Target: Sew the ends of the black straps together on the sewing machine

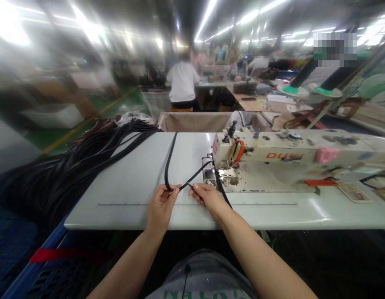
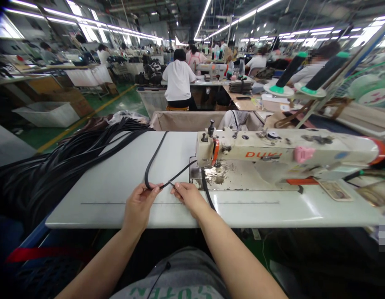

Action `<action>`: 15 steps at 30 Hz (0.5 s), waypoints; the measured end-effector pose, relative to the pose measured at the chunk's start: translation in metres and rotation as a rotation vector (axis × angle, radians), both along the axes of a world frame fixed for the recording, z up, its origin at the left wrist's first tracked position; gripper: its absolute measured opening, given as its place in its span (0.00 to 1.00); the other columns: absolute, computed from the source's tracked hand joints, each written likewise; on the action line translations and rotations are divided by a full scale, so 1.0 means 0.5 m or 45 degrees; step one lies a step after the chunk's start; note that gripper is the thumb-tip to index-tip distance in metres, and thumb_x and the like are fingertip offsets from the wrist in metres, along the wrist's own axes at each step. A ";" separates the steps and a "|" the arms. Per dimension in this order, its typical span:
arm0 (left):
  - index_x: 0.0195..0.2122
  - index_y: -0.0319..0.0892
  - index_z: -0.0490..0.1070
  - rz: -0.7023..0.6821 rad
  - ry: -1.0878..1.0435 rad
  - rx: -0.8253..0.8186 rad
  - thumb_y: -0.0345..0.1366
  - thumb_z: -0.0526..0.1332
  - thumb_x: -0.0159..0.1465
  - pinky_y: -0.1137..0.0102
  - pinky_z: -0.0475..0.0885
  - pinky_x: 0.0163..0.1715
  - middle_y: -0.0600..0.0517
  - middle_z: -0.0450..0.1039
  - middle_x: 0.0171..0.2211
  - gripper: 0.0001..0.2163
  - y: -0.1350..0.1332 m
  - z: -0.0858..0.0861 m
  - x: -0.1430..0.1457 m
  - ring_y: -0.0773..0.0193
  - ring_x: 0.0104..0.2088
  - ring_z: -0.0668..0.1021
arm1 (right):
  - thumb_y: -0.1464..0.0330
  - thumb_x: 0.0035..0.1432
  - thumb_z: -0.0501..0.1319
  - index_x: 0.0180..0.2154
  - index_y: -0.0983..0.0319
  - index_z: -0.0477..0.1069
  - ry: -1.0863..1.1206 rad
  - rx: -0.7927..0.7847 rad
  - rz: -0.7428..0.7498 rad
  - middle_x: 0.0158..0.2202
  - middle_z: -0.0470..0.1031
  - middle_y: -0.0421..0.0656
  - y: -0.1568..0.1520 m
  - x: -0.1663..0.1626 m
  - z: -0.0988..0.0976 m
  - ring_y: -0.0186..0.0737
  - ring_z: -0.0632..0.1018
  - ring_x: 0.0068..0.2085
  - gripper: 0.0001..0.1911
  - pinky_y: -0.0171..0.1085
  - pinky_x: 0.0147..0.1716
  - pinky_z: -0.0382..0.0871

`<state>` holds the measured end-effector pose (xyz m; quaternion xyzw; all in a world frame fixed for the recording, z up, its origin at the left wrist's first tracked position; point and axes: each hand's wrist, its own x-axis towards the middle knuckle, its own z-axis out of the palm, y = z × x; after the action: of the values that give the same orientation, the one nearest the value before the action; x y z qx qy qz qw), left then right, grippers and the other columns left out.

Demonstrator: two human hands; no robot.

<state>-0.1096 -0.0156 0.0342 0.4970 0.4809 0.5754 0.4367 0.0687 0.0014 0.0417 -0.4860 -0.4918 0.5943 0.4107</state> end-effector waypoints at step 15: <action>0.41 0.40 0.79 -0.091 0.336 -0.173 0.56 0.65 0.63 0.67 0.77 0.34 0.49 0.77 0.35 0.22 0.016 -0.015 -0.114 0.64 0.30 0.78 | 0.72 0.67 0.59 0.64 0.58 0.70 -2.015 0.522 -0.309 0.42 0.79 0.46 -0.118 0.115 -0.017 0.43 0.80 0.35 0.25 0.37 0.31 0.66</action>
<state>-0.1664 -0.0075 0.0265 0.5544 0.5540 0.4554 0.4223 0.1260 -0.0574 0.0333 -0.7261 -0.6784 -0.0737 0.0846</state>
